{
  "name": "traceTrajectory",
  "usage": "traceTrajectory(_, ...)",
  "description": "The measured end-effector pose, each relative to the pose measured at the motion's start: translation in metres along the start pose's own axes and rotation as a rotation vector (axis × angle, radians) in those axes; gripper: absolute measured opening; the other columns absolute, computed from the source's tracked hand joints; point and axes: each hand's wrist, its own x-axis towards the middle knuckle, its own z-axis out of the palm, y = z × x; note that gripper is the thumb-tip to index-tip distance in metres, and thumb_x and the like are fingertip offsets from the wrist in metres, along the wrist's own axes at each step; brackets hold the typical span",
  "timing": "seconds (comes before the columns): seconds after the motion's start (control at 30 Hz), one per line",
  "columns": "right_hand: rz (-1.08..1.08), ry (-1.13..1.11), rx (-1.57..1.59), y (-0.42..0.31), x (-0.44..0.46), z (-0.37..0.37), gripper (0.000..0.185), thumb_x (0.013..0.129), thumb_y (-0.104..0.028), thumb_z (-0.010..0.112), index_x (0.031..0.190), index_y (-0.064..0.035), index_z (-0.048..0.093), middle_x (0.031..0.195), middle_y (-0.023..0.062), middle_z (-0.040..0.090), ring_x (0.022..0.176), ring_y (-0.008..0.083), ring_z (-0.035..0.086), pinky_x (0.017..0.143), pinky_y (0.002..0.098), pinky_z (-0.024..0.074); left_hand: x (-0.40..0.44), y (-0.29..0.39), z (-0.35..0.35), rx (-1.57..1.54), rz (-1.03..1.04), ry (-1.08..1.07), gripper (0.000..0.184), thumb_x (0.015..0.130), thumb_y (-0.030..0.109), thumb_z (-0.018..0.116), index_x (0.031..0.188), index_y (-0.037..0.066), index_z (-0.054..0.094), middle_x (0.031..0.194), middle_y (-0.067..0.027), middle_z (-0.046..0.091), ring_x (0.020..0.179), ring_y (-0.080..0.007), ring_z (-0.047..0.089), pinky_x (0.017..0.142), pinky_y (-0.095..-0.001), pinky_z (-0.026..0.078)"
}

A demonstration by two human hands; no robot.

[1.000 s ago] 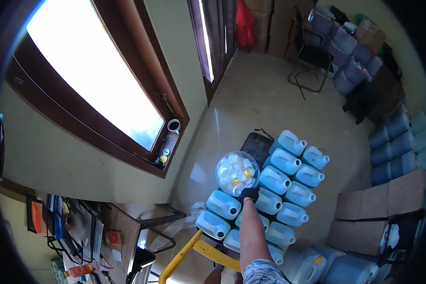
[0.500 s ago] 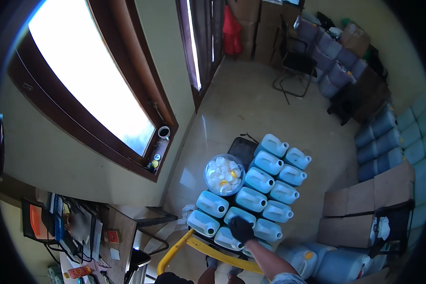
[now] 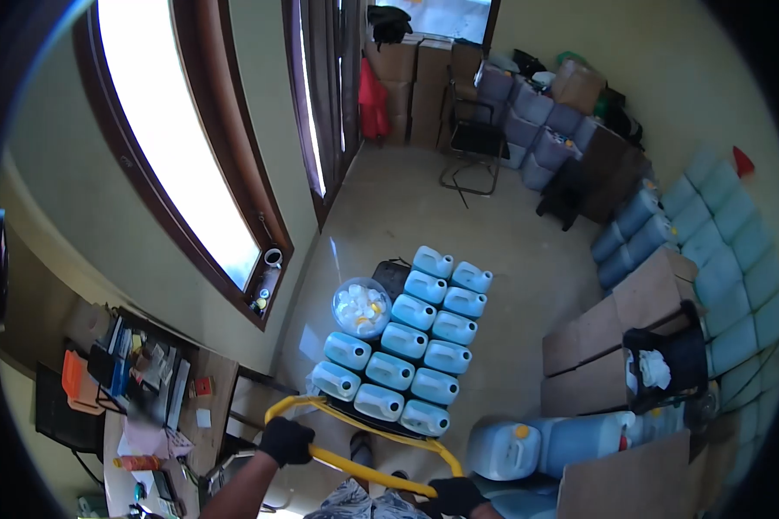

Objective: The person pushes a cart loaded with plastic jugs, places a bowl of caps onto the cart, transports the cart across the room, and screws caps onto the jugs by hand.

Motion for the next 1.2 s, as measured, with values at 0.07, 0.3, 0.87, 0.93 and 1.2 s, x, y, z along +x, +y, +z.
traceTrajectory(0.07,-0.073,0.282,0.09,0.027,0.012,0.042,0.05,0.085,-0.062,0.066,0.1,-0.0144,0.071,0.089,0.0108,0.073,0.086,0.0317,0.071,0.078,0.0441,0.0552,-0.007,0.008,0.008,0.069,-0.026,0.034,0.019,0.07,0.039,0.074,0.078,0.022,0.075,0.071,-0.0053,0.072,0.069,-0.0271,0.073,0.063,-0.0446,0.054)
traceTrajectory(0.3,0.004,0.464,-0.061,0.064,-0.013,0.094,0.035,0.081,-0.049,0.069,0.093,-0.0171,0.075,0.09,0.0087,0.075,0.088,0.0301,0.072,0.075,0.0463,0.056,-0.036,0.068,0.043,0.143,-0.06,0.167,0.019,0.072,0.036,0.072,0.083,0.021,0.077,0.073,-0.0062,0.072,0.072,-0.0266,0.073,0.065,-0.0436,0.056)
traceTrajectory(0.87,0.088,0.587,-0.185,0.087,-0.13,0.264,0.032,0.076,-0.047,0.071,0.087,-0.0172,0.077,0.086,0.008,0.074,0.084,0.0295,0.072,0.076,0.0437,0.0567,-0.212,0.203,0.131,-0.005,-0.02,0.162,0.027,0.073,0.038,0.07,0.092,0.021,0.079,0.088,-0.0045,0.076,0.083,-0.0262,0.074,0.072,-0.0429,0.058)
traceTrajectory(0.93,0.052,0.618,-0.184,0.083,-0.142,0.29,0.031,0.076,-0.047,0.071,0.089,-0.019,0.078,0.089,0.0082,0.075,0.084,0.03,0.072,0.075,0.0438,0.0571,-0.236,0.208,0.148,-0.018,0.015,0.191,0.026,0.074,0.039,0.069,0.09,0.02,0.078,0.085,-0.005,0.076,0.081,-0.0262,0.074,0.071,-0.043,0.058)
traceTrajectory(1.2,0.157,0.604,-0.177,0.017,-0.203,0.395,0.036,0.073,-0.047,0.074,0.089,-0.0147,0.078,0.087,0.0111,0.075,0.084,0.0324,0.072,0.077,0.0448,0.0578,-0.339,0.221,0.209,0.011,-0.001,0.165,0.026,0.075,0.041,0.067,0.085,0.02,0.078,0.084,-0.0059,0.076,0.078,-0.0254,0.074,0.07,-0.042,0.058)
